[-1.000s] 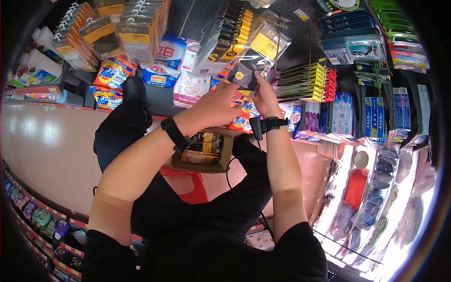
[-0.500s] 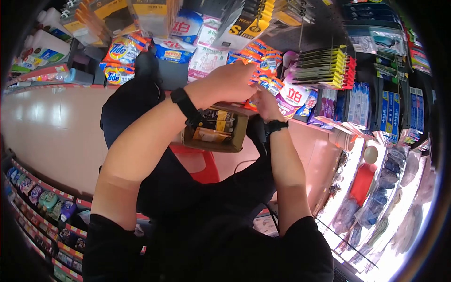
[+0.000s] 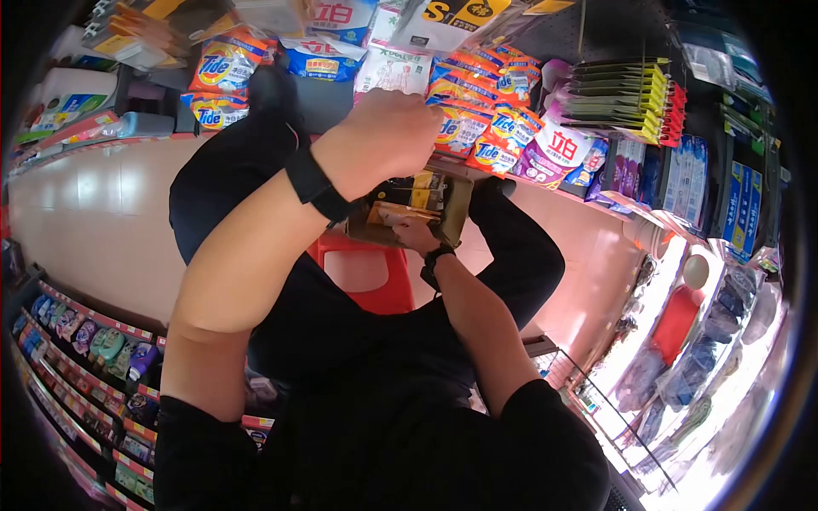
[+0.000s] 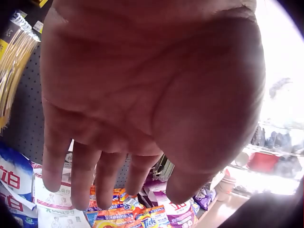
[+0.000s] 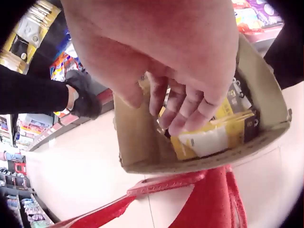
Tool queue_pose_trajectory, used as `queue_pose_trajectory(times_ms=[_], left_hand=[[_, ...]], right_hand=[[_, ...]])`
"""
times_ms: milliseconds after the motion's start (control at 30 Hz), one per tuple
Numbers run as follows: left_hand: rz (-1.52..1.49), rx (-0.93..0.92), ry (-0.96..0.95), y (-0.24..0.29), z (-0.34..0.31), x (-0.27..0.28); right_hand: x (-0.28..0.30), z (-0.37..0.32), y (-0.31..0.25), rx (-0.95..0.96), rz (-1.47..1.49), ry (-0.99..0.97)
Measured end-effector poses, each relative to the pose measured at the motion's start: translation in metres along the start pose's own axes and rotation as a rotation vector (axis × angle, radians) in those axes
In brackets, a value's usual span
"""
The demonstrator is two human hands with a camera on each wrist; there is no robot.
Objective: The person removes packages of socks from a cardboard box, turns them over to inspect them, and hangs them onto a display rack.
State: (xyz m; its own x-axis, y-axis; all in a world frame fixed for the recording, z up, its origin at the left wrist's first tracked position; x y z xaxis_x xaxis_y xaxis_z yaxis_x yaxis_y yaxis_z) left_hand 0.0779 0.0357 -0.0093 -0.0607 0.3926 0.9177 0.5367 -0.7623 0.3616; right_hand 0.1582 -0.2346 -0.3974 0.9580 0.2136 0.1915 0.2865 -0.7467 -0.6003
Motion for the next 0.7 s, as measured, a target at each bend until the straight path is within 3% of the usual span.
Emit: queue_pose_trajectory(times_ms=[33,133,167,233,400,467,567,700], left_hand=[[0.001,-0.005,0.109,-0.001,-0.001,0.005],[-0.001,-0.050,0.191,-0.002,-0.005,0.004],[-0.002,-0.053,0.179,-0.002,-0.005,0.003],[0.001,0.043,-0.087,-0.004,-0.005,0.002],[0.037,0.032,-0.076,0.001,-0.004,0.005],[0.044,0.029,-0.109,0.005,-0.002,0.004],[0.070,0.028,-0.179,0.009,0.002,-0.001],[0.083,0.047,-0.247,0.010,0.011,-0.005]], right_hand=[[-0.005,0.001,0.006,-0.041,-0.056,-0.009],[-0.019,0.003,0.026,-0.142,-0.084,-0.009],[-0.021,0.004,0.034,-0.194,-0.064,0.006],[-0.022,0.007,0.034,-0.147,-0.084,0.004],[-0.006,0.028,0.033,-0.144,-0.237,-0.038],[0.010,0.040,0.039,-0.098,-0.256,0.090],[0.030,0.050,0.036,-0.106,-0.380,0.019],[0.041,0.067,0.072,-0.136,-0.436,-0.090]])
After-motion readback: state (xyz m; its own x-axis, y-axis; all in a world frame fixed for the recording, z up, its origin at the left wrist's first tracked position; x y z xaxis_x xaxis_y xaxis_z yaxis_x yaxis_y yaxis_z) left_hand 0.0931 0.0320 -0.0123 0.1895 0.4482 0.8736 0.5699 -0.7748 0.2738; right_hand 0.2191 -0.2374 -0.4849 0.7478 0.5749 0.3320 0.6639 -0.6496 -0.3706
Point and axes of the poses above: each hand's wrist, its own z-axis towards the middle knuckle, its own x-axis out of the back of the hand, y = z × x, the point moved 8 cm from there along z, towards the middle knuckle, and after that the axes turned 4 degrees about z, right-handed, at the moved point
